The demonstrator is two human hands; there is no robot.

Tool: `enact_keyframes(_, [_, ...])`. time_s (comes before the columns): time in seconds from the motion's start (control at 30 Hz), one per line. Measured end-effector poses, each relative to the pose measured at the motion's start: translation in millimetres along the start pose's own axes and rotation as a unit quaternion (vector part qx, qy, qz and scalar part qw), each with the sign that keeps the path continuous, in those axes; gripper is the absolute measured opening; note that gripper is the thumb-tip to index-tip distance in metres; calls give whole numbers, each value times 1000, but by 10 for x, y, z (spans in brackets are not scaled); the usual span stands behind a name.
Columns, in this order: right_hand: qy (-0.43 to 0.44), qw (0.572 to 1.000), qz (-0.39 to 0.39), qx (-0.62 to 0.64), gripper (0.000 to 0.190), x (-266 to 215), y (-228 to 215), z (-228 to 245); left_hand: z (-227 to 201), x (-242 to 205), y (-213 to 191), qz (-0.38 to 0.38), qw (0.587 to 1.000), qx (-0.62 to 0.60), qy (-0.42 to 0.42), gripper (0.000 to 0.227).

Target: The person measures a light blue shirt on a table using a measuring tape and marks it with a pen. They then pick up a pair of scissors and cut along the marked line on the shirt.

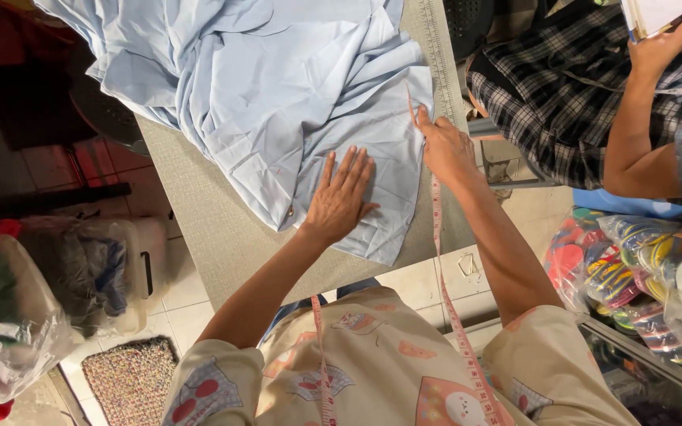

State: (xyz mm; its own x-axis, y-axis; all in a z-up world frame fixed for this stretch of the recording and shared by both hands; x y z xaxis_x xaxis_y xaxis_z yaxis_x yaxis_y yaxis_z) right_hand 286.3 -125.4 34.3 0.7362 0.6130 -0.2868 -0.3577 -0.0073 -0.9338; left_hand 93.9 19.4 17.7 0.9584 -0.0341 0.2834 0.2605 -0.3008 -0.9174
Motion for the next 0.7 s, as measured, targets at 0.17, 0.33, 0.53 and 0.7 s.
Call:
enact_keyframes(0.17, [16, 992, -5, 129, 56, 25, 63, -281, 46, -58, 13, 70, 997, 6, -14, 101])
enact_keyframes(0.33, [82, 968, -38, 233, 48, -397, -60, -337, -78, -62, -43, 35, 998, -34, -27, 94])
enact_keyframes(0.53, [-72, 946, -196, 246, 28, -1020, -244, 431, -191, 11, 14, 103, 776, -509, -358, 40])
enact_keyframes(0.7, [-166, 981, -95, 19, 48, -1381, 9, 771, -164, 24, 268, 89, 577, -678, -447, 49])
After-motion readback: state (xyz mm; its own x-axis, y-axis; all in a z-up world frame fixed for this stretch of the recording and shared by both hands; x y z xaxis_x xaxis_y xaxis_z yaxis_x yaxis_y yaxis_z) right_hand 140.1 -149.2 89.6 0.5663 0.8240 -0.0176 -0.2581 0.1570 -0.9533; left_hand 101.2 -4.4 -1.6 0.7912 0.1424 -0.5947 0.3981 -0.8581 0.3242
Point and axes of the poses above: each hand's wrist, its own x-axis towards the middle knuckle, its own y-axis out of the palm, z = x × y, the point moved 4 cm from there along x, towards the middle knuckle, and after that the axes turned 1 degree about x, right-handed, at the moved point
